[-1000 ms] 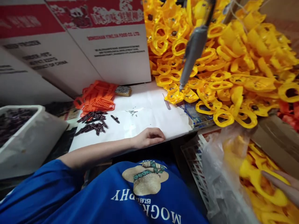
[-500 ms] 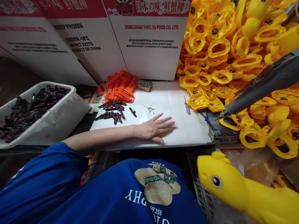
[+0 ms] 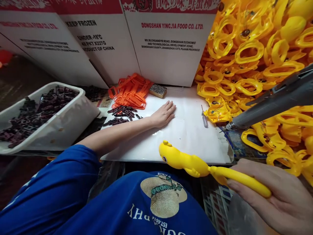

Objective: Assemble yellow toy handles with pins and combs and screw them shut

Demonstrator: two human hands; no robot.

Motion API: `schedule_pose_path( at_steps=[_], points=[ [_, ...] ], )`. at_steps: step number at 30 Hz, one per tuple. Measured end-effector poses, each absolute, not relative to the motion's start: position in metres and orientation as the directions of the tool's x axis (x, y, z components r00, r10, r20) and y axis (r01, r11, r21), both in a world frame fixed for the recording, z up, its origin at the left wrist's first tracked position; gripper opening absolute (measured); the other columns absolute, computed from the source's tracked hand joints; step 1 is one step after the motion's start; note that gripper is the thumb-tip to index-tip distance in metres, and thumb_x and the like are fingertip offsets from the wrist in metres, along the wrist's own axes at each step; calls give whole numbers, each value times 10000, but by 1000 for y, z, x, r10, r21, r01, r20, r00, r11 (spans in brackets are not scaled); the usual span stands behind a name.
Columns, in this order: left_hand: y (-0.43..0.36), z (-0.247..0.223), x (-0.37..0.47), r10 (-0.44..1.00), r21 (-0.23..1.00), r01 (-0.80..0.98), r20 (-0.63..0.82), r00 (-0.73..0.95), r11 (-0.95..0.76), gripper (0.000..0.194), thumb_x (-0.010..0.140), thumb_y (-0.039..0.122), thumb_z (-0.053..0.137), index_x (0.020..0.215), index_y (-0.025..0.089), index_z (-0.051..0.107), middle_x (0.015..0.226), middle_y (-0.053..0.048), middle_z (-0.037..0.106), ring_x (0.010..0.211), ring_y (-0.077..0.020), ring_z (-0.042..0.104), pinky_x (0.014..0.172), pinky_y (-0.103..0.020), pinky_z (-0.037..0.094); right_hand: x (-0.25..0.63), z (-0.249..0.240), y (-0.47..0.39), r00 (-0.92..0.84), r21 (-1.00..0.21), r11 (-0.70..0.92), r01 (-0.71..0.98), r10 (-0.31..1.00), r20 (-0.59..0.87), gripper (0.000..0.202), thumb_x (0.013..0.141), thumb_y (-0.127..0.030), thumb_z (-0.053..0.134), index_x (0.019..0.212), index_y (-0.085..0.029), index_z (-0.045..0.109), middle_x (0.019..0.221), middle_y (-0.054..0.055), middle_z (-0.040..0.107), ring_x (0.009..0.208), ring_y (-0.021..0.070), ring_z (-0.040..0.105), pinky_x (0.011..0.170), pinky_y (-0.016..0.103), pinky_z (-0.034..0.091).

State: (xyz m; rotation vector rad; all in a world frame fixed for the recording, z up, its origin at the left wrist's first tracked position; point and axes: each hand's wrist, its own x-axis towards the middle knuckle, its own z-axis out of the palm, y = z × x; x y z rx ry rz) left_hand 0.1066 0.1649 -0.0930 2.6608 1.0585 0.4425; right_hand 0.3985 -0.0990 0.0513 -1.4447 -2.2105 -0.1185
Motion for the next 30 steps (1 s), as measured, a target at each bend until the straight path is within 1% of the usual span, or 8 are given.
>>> schedule_pose_path(
  at_steps=[4, 8, 13, 15, 18, 24, 27, 30],
  points=[
    [184, -94, 118, 648, 418, 510, 327, 688, -752, 434, 1063, 304, 389, 1416, 128, 571, 1565, -242, 526, 1533, -328, 440, 1264, -544, 351, 379, 55, -71, -532, -198, 658, 727, 721, 444, 106, 1005, -398, 572, 1026, -333, 653, 741, 54, 723, 583, 210, 677, 511, 349, 539],
    [204, -89, 131, 647, 470, 459, 408, 645, -754, 321, 1041, 262, 472, 1276, 143, 657, 1404, -213, 656, 1350, -278, 612, 1166, -450, 472, 342, 44, -62, -764, 76, 836, 544, 456, 455, 84, 986, -207, 623, 1068, -203, 639, 653, 24, 653, 552, 176, 581, 550, 349, 474],
    [221, -63, 108, 728, 573, 449, 520, 448, -686, 294, 1045, 219, 451, 1222, 123, 665, 1249, -176, 722, 1145, -208, 688, 1011, -352, 539, 301, 8, -60, -781, 260, 800, 540, 362, 508, 58, 954, -93, 624, 1000, -114, 652, 660, 31, 653, 579, 179, 526, 589, 372, 363],
    [216, -49, 80, 786, 698, 361, 555, 274, -618, 245, 1019, 244, 516, 1125, 118, 697, 1087, -130, 753, 962, -177, 701, 882, -300, 549, 288, -7, -58, -783, 228, 819, 526, 362, 507, 60, 987, -150, 604, 965, -121, 651, 654, 26, 642, 576, 175, 520, 593, 367, 342],
    [191, -32, 31, 847, 763, 370, 499, 182, -529, 183, 956, 268, 617, 1003, 130, 727, 926, -65, 741, 800, -143, 651, 750, -259, 507, 273, -25, -55, -766, 119, 841, 528, 410, 495, 282, 1065, -342, 507, 951, -134, 658, 649, 25, 616, 584, 179, 527, 606, 356, 344],
    [113, -30, -43, 946, 603, 739, 284, 154, -301, 147, 909, 249, 645, 870, 149, 745, 842, -42, 727, 750, -143, 631, 734, -259, 482, 258, -35, -39, -774, -78, 871, 486, 470, 424, 556, 1083, -576, 366, 865, -165, 670, 667, 32, 632, 596, 164, 556, 611, 329, 344],
    [89, -33, -58, 964, 547, 804, 242, 112, -231, 164, 908, 257, 645, 894, 148, 767, 885, -67, 748, 796, -164, 658, 771, -276, 490, 251, -20, -14, -772, -128, 900, 416, 424, 474, 472, 1094, -477, 432, 836, -179, 691, 661, 25, 647, 611, 155, 555, 624, 321, 345],
    [81, -33, -61, 978, 490, 855, 192, 84, -169, 191, 899, 316, 669, 872, 166, 783, 878, -73, 760, 801, -188, 662, 753, -291, 478, 225, 3, 33, -709, -86, 835, 544, 512, 486, 367, 1068, -307, 489, 814, -172, 716, 748, 66, 709, 690, 177, 580, 668, 331, 360]
  ],
)
